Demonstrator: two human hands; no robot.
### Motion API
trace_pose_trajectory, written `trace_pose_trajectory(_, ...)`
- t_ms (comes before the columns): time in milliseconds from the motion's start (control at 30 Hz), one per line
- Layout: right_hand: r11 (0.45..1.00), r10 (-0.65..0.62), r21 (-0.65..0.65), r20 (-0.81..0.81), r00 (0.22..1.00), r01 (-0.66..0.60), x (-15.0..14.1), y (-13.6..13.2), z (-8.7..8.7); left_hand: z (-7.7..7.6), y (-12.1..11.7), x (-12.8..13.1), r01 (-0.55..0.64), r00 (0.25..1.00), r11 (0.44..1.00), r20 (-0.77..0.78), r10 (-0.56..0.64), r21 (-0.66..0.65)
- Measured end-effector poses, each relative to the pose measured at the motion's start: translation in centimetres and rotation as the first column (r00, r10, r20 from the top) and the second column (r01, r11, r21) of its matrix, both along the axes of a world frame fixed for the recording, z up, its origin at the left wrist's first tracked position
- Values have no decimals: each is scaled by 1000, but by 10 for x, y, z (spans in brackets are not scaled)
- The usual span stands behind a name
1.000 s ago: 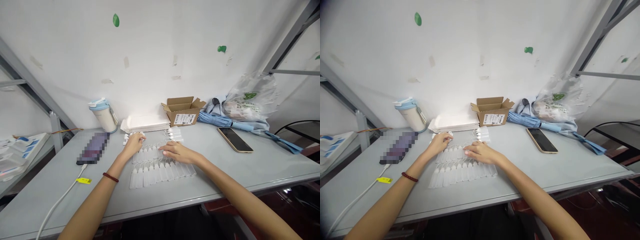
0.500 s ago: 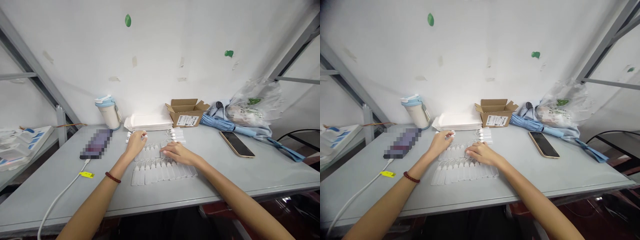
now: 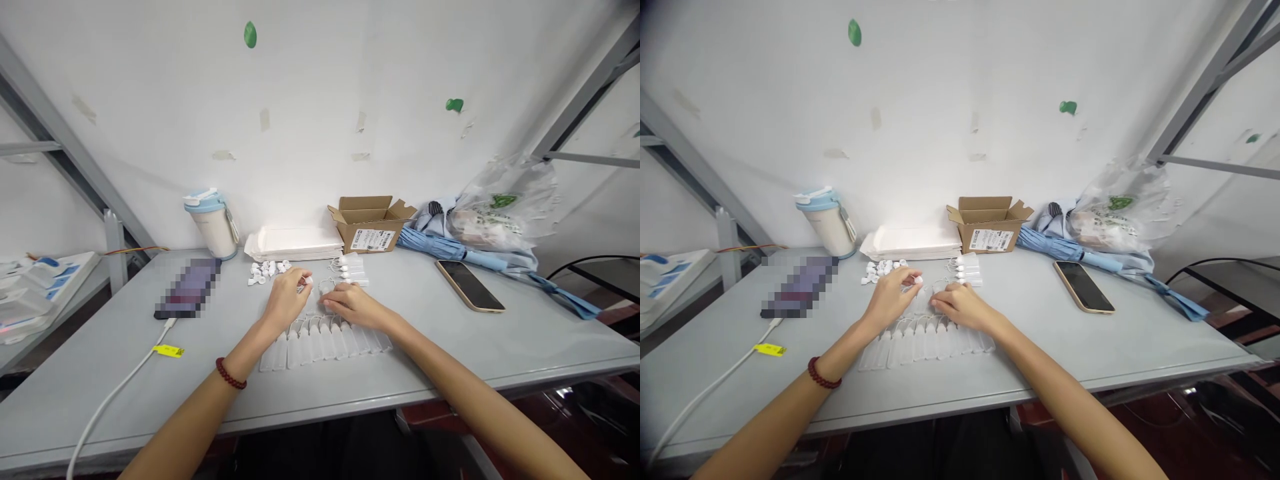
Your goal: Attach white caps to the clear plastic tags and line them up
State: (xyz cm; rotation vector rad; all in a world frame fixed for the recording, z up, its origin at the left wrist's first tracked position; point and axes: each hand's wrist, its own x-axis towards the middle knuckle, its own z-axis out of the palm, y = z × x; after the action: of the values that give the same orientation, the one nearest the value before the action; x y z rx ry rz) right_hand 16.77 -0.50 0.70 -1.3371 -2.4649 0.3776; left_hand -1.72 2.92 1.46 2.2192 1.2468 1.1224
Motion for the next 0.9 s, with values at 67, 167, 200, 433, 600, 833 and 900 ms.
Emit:
trace_pose_trajectory(67,998,-13,59,-21,1000,14,2,1,-2,2,-2,2,18,999,997,53,-13,-81)
trace_pose_trajectory(167,987,-31,156,-79,996,44,6,4,-5,6,-4,3,59,984,964,176,-13,-258)
trace_pose_trajectory(200,980,-36,189,-103,994,55,7,5,-6,7,-5,3,77,976,943,220,-4,-323)
trace_pose_trajectory(433,942,37,332,-258,965,53,9,6,-3,12,-5,2,202,891,827,448,66,-525)
trace_pose_trajectory(600,943,82,331,-305,949,25,7,3,-1,13,-4,2,281,826,786,555,93,-551)
trace_pose_trajectory(833,965,102,263,-346,933,-8,5,0,0,7,0,1,322,791,823,611,38,-468)
trace_pose_trajectory(900,967,110,254,-352,930,-18,4,-1,1,6,0,1,319,797,843,604,9,-434)
